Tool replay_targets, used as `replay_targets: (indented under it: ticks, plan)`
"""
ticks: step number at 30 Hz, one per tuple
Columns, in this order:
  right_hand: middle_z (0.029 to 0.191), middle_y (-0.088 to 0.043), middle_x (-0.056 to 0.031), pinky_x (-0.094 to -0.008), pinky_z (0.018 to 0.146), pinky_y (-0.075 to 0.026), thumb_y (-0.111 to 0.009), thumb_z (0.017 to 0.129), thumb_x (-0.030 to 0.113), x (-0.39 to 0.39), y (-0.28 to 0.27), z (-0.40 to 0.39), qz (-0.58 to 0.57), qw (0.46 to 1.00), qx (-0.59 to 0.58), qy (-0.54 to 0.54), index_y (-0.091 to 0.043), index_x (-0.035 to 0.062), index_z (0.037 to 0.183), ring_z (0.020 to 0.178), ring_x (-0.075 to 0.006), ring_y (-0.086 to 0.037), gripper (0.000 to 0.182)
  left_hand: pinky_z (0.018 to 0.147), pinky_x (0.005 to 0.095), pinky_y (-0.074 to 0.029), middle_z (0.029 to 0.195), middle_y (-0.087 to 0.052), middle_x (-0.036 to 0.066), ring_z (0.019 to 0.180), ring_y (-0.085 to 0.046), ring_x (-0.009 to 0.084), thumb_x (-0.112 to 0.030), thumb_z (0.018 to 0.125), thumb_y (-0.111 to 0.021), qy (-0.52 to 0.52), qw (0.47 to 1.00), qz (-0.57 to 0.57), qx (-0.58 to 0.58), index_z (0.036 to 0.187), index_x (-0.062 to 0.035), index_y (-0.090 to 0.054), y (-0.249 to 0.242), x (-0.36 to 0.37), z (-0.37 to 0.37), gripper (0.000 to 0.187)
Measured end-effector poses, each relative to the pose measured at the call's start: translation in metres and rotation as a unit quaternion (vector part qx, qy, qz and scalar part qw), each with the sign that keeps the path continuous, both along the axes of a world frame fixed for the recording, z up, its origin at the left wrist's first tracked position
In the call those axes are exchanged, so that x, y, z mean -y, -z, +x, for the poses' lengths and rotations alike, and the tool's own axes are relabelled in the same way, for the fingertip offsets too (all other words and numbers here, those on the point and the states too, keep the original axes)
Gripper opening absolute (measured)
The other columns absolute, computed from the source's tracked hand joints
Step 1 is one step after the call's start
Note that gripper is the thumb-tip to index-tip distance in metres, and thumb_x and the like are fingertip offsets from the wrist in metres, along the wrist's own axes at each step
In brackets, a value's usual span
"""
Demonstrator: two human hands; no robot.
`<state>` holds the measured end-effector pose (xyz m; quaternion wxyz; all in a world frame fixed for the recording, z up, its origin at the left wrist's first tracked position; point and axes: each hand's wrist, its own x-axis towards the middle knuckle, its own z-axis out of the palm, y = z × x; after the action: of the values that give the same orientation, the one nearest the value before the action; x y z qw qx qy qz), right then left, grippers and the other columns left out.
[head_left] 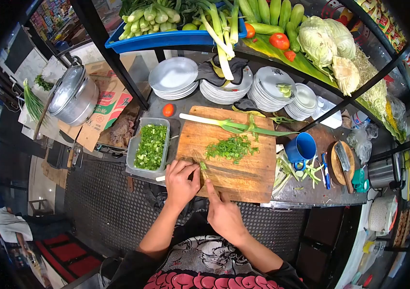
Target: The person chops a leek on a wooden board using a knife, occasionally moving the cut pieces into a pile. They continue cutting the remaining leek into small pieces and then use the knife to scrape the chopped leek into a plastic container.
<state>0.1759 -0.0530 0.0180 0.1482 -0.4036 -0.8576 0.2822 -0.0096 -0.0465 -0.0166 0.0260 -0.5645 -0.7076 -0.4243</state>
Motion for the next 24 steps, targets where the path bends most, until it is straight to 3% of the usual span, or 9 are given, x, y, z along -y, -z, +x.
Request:
replay_targets:
  ticks: [4, 8, 14, 17, 18, 24]
  plan:
    - [0.095, -0.066, -0.0261, -0.0499, 0.061, -0.061, -0.065, 0.09, 0.003, 0.024, -0.002, 0.038, -0.019, 0.999, 0.031, -0.004, -0.042, 0.0094, 0.165, 0.066, -0.0424, -0.069, 0.079, 0.078, 0.0406, -0.045, 0.089, -0.071, 0.003, 0.086, -0.063, 0.0271, -0.006, 0.082, -0.081, 0.003, 1.0, -0.002, 0.007, 0.091, -0.0056, -0.082, -0.004, 0.0, 0.001, 0.009]
    - [0.084, -0.064, -0.0208, -0.0492, 0.059, -0.058, -0.065, 0.093, 0.002, 0.04, -0.016, 0.075, -0.068, 0.996, -0.058, 0.005, -0.048, 0.0102, 0.162, 0.063, -0.0399, -0.066, 0.071, 0.08, 0.0413, -0.047, 0.089, -0.072, 0.005, 0.088, -0.064, 0.0279, -0.006, 0.082, -0.081, 0.001, 1.0, 0.001, 0.018, 0.091, -0.0052, -0.082, -0.002, 0.001, 0.001, 0.01]
    - [0.091, -0.065, -0.0264, -0.0506, 0.068, -0.056, -0.062, 0.098, 0.0, 0.018, -0.026, 0.041, -0.095, 0.994, -0.049, 0.018, -0.045, 0.008, 0.163, 0.074, -0.0447, -0.067, 0.068, 0.081, 0.0418, -0.049, 0.089, -0.072, 0.007, 0.088, -0.064, 0.0294, -0.004, 0.082, -0.08, -0.001, 1.0, 0.005, 0.029, 0.091, -0.0029, -0.081, -0.002, 0.001, 0.001, 0.01]
    - [0.101, -0.067, -0.0317, -0.0535, 0.073, -0.058, -0.061, 0.098, 0.0, 0.006, -0.008, 0.019, -0.062, 0.993, -0.103, 0.005, -0.042, 0.0081, 0.164, 0.081, -0.05, -0.069, 0.069, 0.081, 0.042, -0.049, 0.089, -0.071, 0.006, 0.088, -0.064, 0.0295, -0.003, 0.082, -0.08, 0.008, 1.0, 0.008, 0.026, 0.091, -0.0023, -0.081, -0.001, 0.002, 0.0, 0.009]
    - [0.109, -0.067, -0.0353, -0.0551, 0.077, -0.059, -0.06, 0.098, 0.001, 0.003, -0.014, 0.014, -0.094, 0.994, -0.059, 0.007, -0.042, 0.0064, 0.163, 0.088, -0.0527, -0.07, 0.068, 0.081, 0.0416, -0.051, 0.089, -0.072, 0.008, 0.087, -0.064, 0.0303, -0.002, 0.082, -0.08, 0.007, 1.0, 0.006, 0.022, 0.091, -0.0015, -0.081, -0.003, 0.002, 0.001, 0.009]
    - [0.11, -0.068, -0.0353, -0.0556, 0.08, -0.059, -0.059, 0.096, 0.0, 0.001, -0.006, 0.006, -0.069, 0.997, -0.029, 0.004, -0.04, 0.0033, 0.164, 0.087, -0.052, -0.07, 0.07, 0.08, 0.0411, -0.052, 0.09, -0.072, 0.009, 0.086, -0.064, 0.031, 0.0, 0.082, -0.081, -0.001, 1.0, 0.005, 0.013, 0.091, -0.0009, -0.081, -0.004, 0.001, 0.003, 0.009]
